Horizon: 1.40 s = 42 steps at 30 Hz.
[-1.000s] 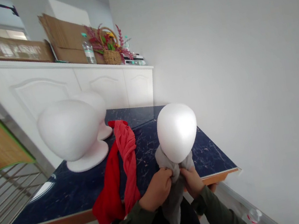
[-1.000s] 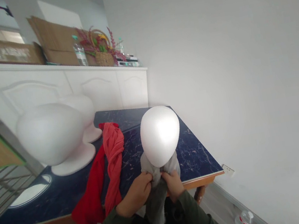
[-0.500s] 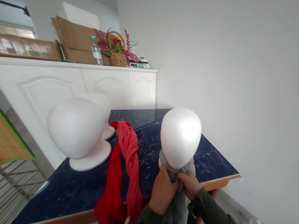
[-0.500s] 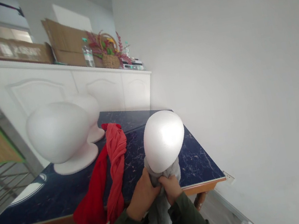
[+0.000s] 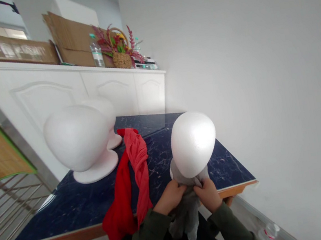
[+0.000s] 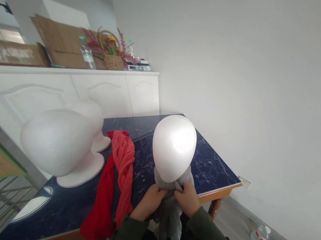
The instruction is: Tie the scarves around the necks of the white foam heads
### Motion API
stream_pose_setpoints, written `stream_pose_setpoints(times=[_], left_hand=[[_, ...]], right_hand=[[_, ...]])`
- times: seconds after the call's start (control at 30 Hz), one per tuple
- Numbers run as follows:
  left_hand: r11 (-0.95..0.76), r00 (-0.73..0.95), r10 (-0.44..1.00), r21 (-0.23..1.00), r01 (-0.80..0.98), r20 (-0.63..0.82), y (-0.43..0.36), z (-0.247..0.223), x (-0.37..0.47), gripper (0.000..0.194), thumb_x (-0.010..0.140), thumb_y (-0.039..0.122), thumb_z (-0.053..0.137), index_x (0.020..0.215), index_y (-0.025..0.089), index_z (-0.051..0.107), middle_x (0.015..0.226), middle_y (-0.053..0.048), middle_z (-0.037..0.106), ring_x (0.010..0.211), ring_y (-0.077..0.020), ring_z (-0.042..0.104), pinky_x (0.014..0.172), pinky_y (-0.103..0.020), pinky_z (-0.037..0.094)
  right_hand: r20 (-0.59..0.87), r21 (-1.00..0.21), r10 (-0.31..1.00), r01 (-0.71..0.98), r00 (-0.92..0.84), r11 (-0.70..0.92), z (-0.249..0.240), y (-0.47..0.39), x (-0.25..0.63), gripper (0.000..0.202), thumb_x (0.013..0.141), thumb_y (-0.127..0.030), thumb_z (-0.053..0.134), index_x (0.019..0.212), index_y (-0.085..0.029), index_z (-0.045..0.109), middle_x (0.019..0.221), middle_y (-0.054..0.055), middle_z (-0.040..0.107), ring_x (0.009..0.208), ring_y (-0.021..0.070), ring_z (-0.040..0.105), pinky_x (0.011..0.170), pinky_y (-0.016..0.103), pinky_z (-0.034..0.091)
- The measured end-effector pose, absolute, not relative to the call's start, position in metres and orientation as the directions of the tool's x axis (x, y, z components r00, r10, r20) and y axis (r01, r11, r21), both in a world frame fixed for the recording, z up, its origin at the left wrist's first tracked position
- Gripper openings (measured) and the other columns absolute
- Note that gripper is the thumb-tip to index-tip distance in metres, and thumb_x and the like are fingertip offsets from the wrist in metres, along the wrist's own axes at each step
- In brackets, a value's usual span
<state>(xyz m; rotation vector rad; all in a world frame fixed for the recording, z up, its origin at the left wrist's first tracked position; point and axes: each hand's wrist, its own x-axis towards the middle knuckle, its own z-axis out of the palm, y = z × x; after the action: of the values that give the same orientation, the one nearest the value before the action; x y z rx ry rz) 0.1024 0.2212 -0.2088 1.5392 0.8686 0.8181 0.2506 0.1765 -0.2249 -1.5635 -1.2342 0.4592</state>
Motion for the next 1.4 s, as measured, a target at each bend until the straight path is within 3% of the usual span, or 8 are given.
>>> stream_pose_setpoints(times=[0.2,0.4,0.63,0.73,0.9,1.03,1.23,1.4], left_hand=[[0.479,0.517,0.820,0.789,-0.384,-0.247,0.223,-0.196,0.089,0.018,0.079,0.015,0.050,0.090,0.011,0.064,0.085,-0.006,0.069,0.082,-0.0169,0.062,0.081,-0.027,0.044],[0.673,0.540,0.736,0.518,-0.527,-0.407,0.229,-0.184,0.072,0.017,0.083,0.020,0.047,0.080,0.011,0.061,0.071,-0.005,0.066,0.069,-0.0166,0.064,0.074,-0.030,0.051],[0.701,0.619,0.712,0.394,-0.595,-0.332,0.209,-0.186,0.082,0.022,0.087,0.024,0.042,0.091,0.010,0.059,0.080,-0.006,0.068,0.083,-0.0173,0.065,0.081,-0.031,0.051],[0.677,0.618,0.733,0.394,-0.621,-0.285,0.197,-0.184,0.096,0.027,0.090,0.026,0.039,0.101,0.010,0.058,0.089,-0.008,0.068,0.090,-0.0176,0.064,0.086,-0.031,0.049],[0.644,0.581,0.765,0.343,-0.684,-0.277,0.185,-0.180,0.112,0.024,0.091,0.018,0.037,0.105,0.009,0.056,0.084,-0.006,0.068,0.083,-0.0138,0.065,0.085,-0.026,0.050],[0.620,0.555,0.784,0.388,-0.682,-0.279,0.185,-0.180,0.118,0.024,0.091,0.016,0.038,0.107,0.008,0.055,0.086,-0.007,0.067,0.080,-0.0136,0.065,0.081,-0.025,0.051],[0.596,0.502,0.803,0.431,-0.677,-0.321,0.198,-0.193,0.124,0.021,0.089,0.015,0.040,0.102,0.009,0.055,0.084,-0.007,0.066,0.076,-0.0139,0.064,0.077,-0.026,0.051],[0.559,0.448,0.829,0.502,-0.660,-0.333,0.202,-0.205,0.132,0.016,0.087,0.014,0.043,0.098,0.014,0.055,0.080,-0.004,0.066,0.071,-0.0134,0.063,0.073,-0.027,0.050]], right_hand=[[0.318,-0.754,0.880,0.657,0.353,0.009,-0.226,0.174,0.276,0.009,0.063,-0.021,0.046,0.071,-0.020,0.050,0.063,-0.002,0.053,0.059,0.0160,0.051,0.056,0.026,0.037],[0.413,-0.662,0.799,0.747,0.437,-0.067,-0.234,0.181,0.297,0.013,0.062,-0.025,0.053,0.062,-0.023,0.040,0.052,-0.007,0.038,0.050,0.0128,0.038,0.050,0.024,0.028],[0.519,-0.620,0.786,0.781,0.335,0.077,-0.226,0.177,0.281,0.013,0.070,-0.015,0.043,0.061,-0.022,0.049,0.064,0.000,0.048,0.062,0.0159,0.046,0.059,0.027,0.036],[0.581,-0.674,0.767,0.690,0.272,0.266,-0.218,0.163,0.262,0.021,0.069,-0.014,0.048,0.083,-0.020,0.062,0.091,0.008,0.058,0.088,0.0217,0.053,0.078,0.035,0.043],[0.527,-0.745,0.843,0.535,0.108,0.397,-0.214,0.141,0.237,0.060,0.056,-0.013,0.063,0.114,-0.025,0.059,0.129,0.007,0.048,0.125,0.0303,0.034,0.104,0.044,0.027],[0.447,-0.861,0.850,0.393,0.279,0.323,-0.216,0.145,0.245,0.034,0.065,-0.015,0.056,0.096,-0.023,0.068,0.114,0.006,0.060,0.111,0.0259,0.049,0.097,0.040,0.034],[0.150,-0.951,0.789,-0.132,0.595,0.281,-0.213,0.147,0.261,0.020,0.069,-0.032,0.061,0.084,-0.019,0.063,0.081,0.002,0.068,0.079,0.0185,0.058,0.077,0.031,0.044],[0.243,-0.932,0.725,-0.051,0.645,0.358,-0.219,0.139,0.268,0.017,0.069,-0.030,0.062,0.083,-0.020,0.061,0.080,0.001,0.067,0.078,0.0170,0.057,0.076,0.030,0.043]])
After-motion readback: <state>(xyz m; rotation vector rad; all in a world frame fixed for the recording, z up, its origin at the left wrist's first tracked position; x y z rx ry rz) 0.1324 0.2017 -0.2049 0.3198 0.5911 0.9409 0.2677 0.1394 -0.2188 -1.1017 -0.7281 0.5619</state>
